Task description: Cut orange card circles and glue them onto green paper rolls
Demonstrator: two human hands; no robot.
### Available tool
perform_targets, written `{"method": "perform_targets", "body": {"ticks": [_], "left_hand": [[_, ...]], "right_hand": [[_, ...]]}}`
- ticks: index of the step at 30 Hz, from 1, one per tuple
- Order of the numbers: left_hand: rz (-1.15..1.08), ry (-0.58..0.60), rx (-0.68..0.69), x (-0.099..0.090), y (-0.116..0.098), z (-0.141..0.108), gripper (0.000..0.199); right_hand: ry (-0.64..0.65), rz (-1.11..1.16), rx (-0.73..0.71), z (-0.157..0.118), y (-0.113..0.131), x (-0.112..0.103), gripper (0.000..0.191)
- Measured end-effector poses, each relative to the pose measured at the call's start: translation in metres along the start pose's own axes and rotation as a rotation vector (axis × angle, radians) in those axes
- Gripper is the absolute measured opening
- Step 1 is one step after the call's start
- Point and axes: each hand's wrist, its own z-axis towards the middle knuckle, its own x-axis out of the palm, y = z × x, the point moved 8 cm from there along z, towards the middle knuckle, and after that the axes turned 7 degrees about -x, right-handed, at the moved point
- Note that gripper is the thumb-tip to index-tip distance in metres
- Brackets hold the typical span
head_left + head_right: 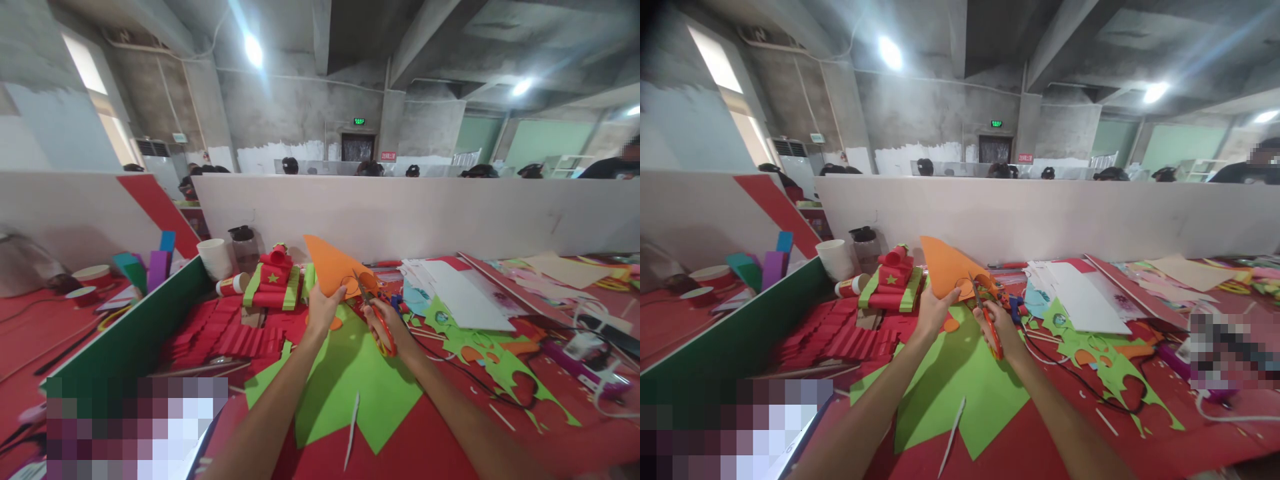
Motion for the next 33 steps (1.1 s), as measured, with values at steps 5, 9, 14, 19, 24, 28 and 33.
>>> {"method": "perform_targets", "body": {"ticks": [5, 9, 14, 19, 24, 28, 33], "left_hand": [[-0.009, 0.015, -0.015, -0.001, 0.0, 0.001, 0.042], [-0.005, 0.066, -0.051, 0.001, 0.003, 0.003, 0.041], [-0.026, 0.121, -0.081, 0.005, 0.004, 0.003, 0.042], [-0.037, 0.161, -0.11, 0.007, 0.002, 0.0, 0.042], [-0.051, 0.215, -0.112, 0.009, -0.001, 0.0, 0.043], [-0.072, 0.242, -0.108, 0.01, -0.002, 0.0, 0.043], [-0.066, 0.244, -0.112, 0.009, -0.003, -0.001, 0.047]], "right_hand": [[0.006, -0.003, 0.034, -0.001, -0.003, -0.002, 0.044], [0.046, -0.02, 0.052, 0.001, -0.005, -0.007, 0.049], [0.156, 0.021, 0.087, 0.002, -0.004, -0.011, 0.058], [0.212, 0.037, 0.091, -0.004, 0.006, -0.013, 0.061], [0.246, 0.096, 0.108, -0.008, 0.01, -0.012, 0.064], [0.249, 0.11, 0.128, -0.008, 0.01, -0.012, 0.067], [0.241, 0.082, 0.102, -0.007, 0.013, -0.011, 0.063]]}}
